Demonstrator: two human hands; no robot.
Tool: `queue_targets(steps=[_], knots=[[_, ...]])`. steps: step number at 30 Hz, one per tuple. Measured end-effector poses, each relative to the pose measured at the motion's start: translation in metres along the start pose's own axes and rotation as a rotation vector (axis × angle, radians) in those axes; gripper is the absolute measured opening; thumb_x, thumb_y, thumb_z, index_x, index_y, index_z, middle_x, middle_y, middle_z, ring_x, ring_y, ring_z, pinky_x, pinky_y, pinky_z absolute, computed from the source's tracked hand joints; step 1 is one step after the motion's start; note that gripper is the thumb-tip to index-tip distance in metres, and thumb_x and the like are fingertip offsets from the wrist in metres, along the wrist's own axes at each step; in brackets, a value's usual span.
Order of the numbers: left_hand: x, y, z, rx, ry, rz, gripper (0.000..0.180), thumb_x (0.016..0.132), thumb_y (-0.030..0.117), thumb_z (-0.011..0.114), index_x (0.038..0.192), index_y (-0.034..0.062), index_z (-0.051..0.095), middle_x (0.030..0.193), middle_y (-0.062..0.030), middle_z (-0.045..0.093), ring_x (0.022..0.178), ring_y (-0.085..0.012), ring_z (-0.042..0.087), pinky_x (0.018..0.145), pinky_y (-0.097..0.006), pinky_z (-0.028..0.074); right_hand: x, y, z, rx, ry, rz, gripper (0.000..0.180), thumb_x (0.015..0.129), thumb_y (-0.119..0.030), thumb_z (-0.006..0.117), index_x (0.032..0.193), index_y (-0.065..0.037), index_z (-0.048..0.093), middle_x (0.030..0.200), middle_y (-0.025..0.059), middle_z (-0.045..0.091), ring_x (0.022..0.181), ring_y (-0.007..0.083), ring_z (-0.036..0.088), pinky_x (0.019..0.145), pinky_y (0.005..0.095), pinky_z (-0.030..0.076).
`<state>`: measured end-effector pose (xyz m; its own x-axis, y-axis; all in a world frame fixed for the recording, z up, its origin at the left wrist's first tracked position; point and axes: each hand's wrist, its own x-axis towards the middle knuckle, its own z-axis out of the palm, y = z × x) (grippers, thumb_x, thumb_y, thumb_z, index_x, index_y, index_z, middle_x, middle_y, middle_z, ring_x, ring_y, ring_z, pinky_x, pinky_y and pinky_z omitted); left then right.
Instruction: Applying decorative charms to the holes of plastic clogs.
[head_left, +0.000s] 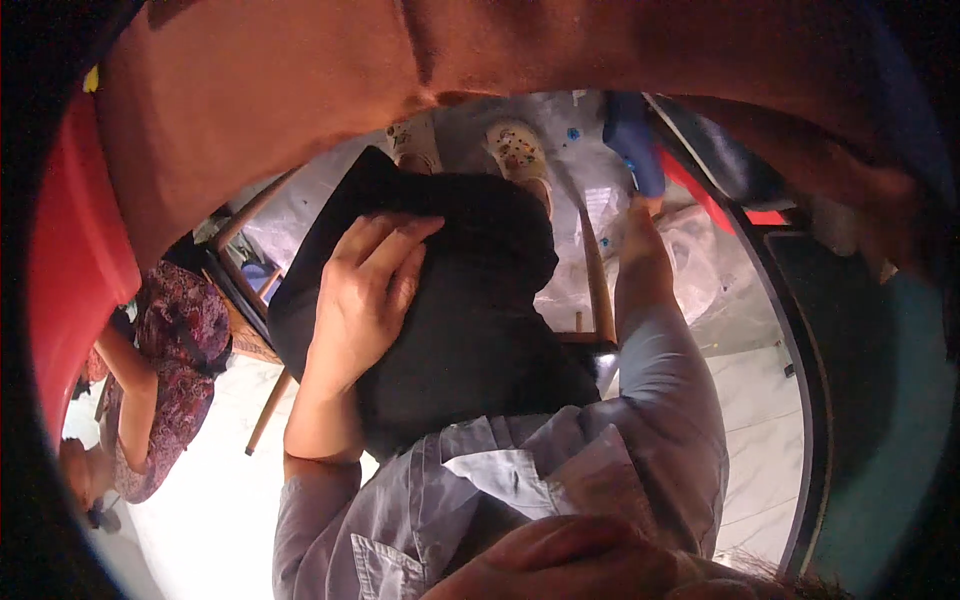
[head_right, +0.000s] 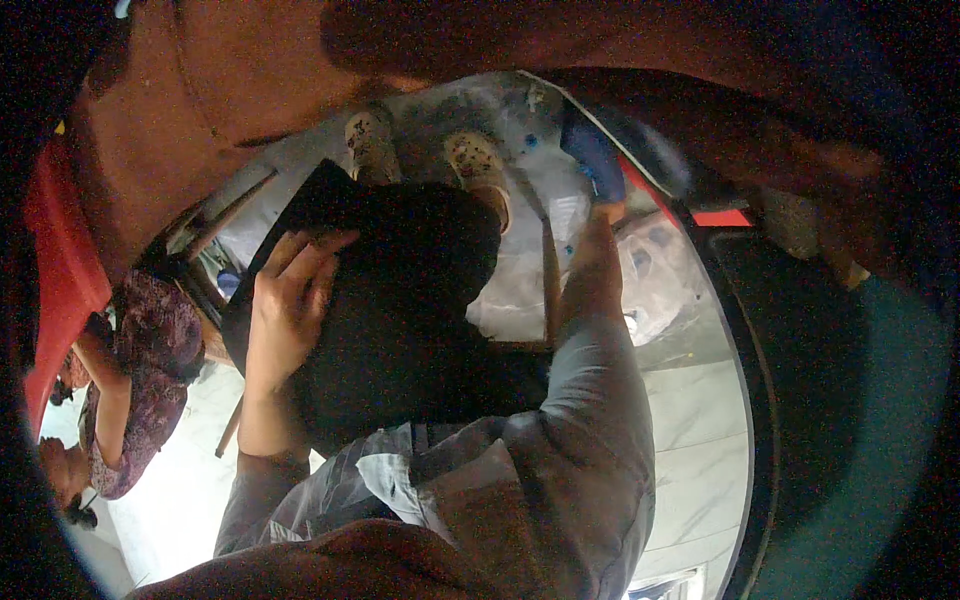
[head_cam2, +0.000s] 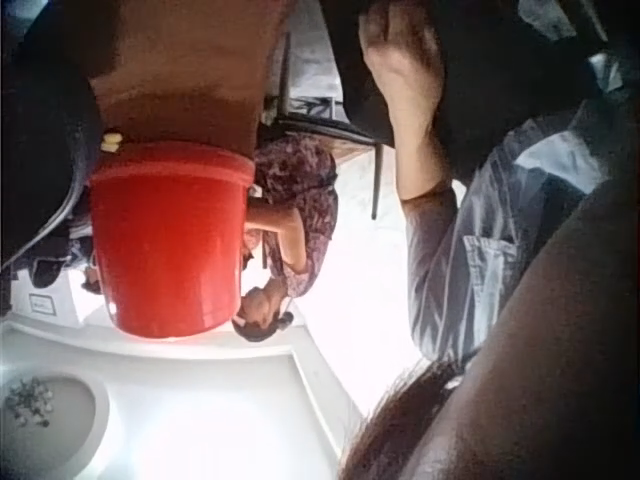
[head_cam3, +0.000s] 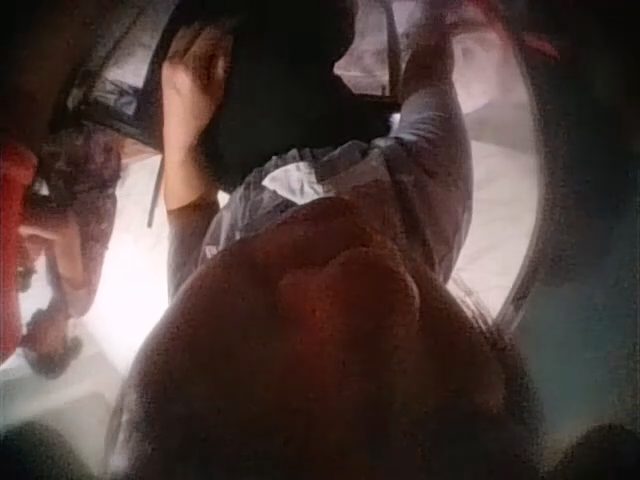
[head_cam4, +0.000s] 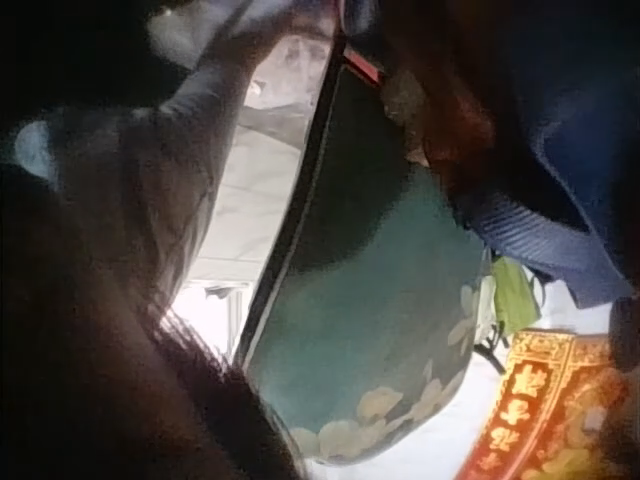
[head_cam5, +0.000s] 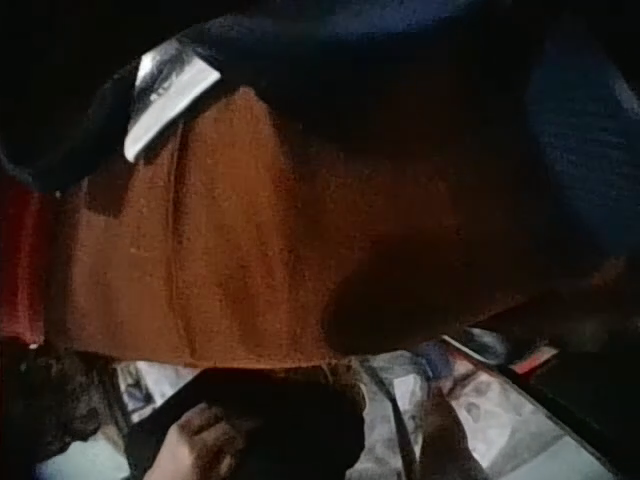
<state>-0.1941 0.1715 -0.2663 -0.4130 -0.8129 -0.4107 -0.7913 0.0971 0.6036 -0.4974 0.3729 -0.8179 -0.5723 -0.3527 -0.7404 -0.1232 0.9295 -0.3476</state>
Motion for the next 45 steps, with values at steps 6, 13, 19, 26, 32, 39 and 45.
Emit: queue_targets(steps=[6,13,19,26,32,39,45], knots=[[-0.002,0.002,0.007,0.054,0.027,-0.006,0.026,0.082,0.001,0.062,0.107,0.0038,0.065,0.096,-0.0141,0.063,0.087,-0.0325,0.058,0.075,-0.041,0.049,-0.063,-0.025,0.063,-0.439,-0.200,-0.495,0.031,0.079,-0.033,0.068,0.102,-0.012,0.065,0.108,0.0121,0.064,0.111,0.0291,0.057,0.093,0.0524,0.044],[0.002,0.007,0.008,0.010,0.009,0.034,0.026,0.082,0.002,0.062,0.108,0.0051,0.065,0.096,-0.0135,0.063,0.087,-0.0323,0.058,0.075,-0.041,0.048,-0.061,-0.091,0.061,-0.776,0.199,-0.838,0.034,0.083,-0.028,0.058,0.112,-0.012,0.068,0.123,0.0157,0.059,0.125,0.0311,0.046,0.112,0.0453,0.027],[0.003,-0.004,0.004,-0.046,0.005,0.045,0.027,0.083,0.004,0.063,0.109,0.0055,0.065,0.097,-0.0135,0.063,0.087,-0.0329,0.059,0.076,-0.041,0.049,0.003,-0.088,0.065,-0.696,0.372,-1.075,0.048,0.075,-0.019,0.064,0.122,-0.013,0.060,0.130,0.0155,0.054,0.122,0.0332,0.048,0.102,0.0473,0.039],[0.000,-0.005,0.002,-0.008,-0.018,0.007,0.025,0.087,0.001,0.057,0.111,0.0029,0.066,0.098,-0.0181,0.063,0.089,-0.0353,0.060,0.078,-0.040,0.049,0.003,-0.183,0.058,-0.366,0.017,-0.444,0.049,0.090,-0.030,0.058,0.133,-0.009,0.051,0.131,0.0133,0.056,0.114,0.0263,0.056,0.091,0.0381,0.047],[0.001,-0.012,0.000,-0.185,-0.014,-0.029,0.022,0.088,0.005,0.060,0.109,0.0025,0.066,0.098,-0.0155,0.064,0.091,-0.0309,0.062,0.080,-0.037,0.049,-0.008,-0.177,0.051,-0.658,0.319,-0.790,0.043,0.084,-0.027,0.067,0.120,-0.005,0.059,0.119,0.0156,0.061,0.099,0.0282,0.061,0.077,0.0376,0.051],[-0.001,-0.043,0.002,-1.078,0.332,-0.361,0.030,0.096,0.019,0.056,0.115,-0.0030,0.061,0.107,-0.0134,0.064,0.104,-0.0213,0.061,0.095,-0.033,0.047,-0.228,-0.294,-0.039,0.334,-0.064,-1.022,0.025,0.072,-0.007,0.075,0.094,-0.004,0.065,0.101,0.0142,0.058,0.082,0.0286,0.061,0.069,0.0359,0.051],[-0.001,-0.039,0.007,-1.799,0.036,-0.324,0.053,0.098,0.043,0.048,0.126,-0.0021,0.052,0.113,-0.0160,0.061,0.105,-0.0269,0.060,0.095,-0.037,0.047,-0.394,-0.352,-0.127,0.168,-0.158,-1.684,0.028,0.073,-0.003,0.071,0.100,-0.009,0.066,0.107,0.0094,0.056,0.092,0.0267,0.060,0.074,0.0358,0.051]])
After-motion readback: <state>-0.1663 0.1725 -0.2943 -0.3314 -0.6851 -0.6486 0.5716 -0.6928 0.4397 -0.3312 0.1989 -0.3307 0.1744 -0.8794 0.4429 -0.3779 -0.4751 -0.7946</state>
